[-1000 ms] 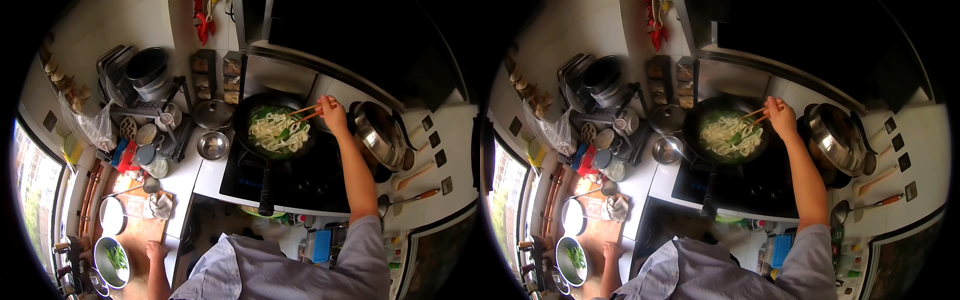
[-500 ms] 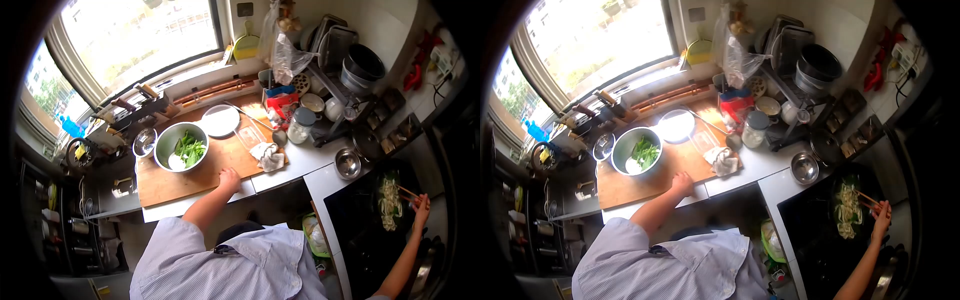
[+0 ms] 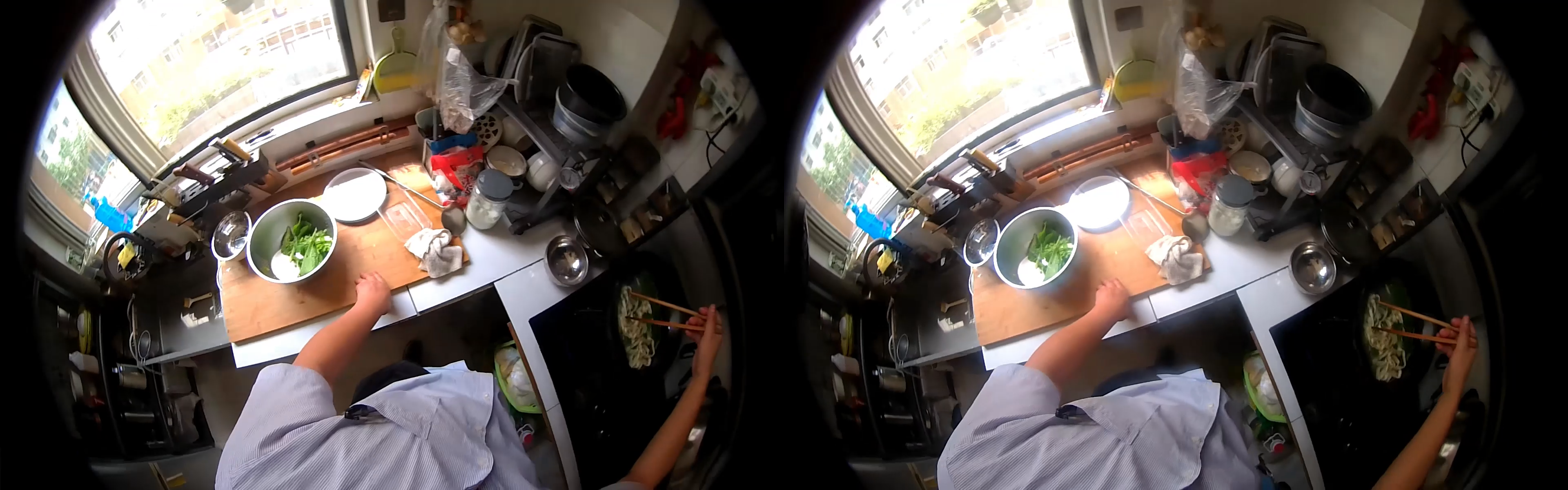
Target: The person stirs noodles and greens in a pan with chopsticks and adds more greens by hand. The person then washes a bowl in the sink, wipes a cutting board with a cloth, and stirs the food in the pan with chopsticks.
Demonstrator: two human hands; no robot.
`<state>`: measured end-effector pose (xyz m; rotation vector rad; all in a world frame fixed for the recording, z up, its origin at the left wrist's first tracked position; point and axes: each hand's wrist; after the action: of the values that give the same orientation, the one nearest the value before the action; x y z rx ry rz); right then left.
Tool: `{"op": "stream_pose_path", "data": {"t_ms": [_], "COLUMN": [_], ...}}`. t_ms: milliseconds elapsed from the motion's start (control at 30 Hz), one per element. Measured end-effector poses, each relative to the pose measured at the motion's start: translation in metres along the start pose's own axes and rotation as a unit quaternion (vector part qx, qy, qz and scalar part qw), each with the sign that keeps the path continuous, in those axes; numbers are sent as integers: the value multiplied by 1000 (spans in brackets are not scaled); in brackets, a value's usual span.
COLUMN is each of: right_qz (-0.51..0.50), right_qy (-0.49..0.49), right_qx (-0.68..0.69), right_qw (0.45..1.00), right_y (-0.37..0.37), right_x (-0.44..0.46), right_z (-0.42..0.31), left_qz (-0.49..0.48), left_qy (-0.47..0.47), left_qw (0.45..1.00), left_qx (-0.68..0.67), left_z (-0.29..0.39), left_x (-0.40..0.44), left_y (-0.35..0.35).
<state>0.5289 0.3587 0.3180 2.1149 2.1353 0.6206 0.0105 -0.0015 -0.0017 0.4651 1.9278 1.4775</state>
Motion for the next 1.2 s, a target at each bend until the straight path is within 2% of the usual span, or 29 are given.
{"op": "stream_pose_path", "data": {"t_ms": [133, 267, 367, 467, 500, 567, 667, 733, 800, 867, 967, 1200], "right_qz": [-68, -33, 20, 103, 113, 212, 232, 202, 222, 211, 189, 146], "right_qy": [-35, -15, 25, 35, 30, 24, -20, -77, -104, -165, -208, -217], "right_qx": [-66, -133, -146, -151, -157, -133, -143, -80, -26, 28, 84, 165], "right_qw": [995, 990, 989, 983, 981, 968, 962, 973, 969, 963, 956, 951], "right_y": [-9, 20, 45, 62, 69, 76, 90, 90, 78, 67, 51, 26], "right_x": [-18, -9, 0, -2, -3, -3, 1, -1, -6, -8, -10, -9], "right_z": [14, 55, 74, 59, 54, 47, 60, 76, 85, 90, 101, 97], "left_qz": [-13, -13, -30, -21, -21, -27, -33, -11, -50, -25, -46, -29], "left_qy": [-6, -30, -16, -20, -32, -36, -33, -55, -57, -68, -70, -91], "left_qw": [1000, 999, 999, 999, 999, 998, 998, 995, 996, 994, 992, 989], "left_qx": [-3, 5, -4, 24, 25, 34, 37, 82, 51, 86, 99, 114], "left_z": [3, -2, 3, 2, 5, 6, 1, -3, 6, -5, -3, -6], "left_x": [-7, -4, -8, -5, -7, -12, 0, 7, -3, 14, 10, 16], "left_y": [14, 8, 23, 17, 21, 31, 15, 0, 26, -7, 4, -5]}}
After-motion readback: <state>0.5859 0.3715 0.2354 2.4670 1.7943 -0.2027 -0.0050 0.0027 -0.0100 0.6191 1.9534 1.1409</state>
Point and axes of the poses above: each hand's wrist, its own x-axis towards the middle knuckle, its own y-axis out of the back of the hand, z = x × y, and after that the axes turned 5 degrees about z, right-handed
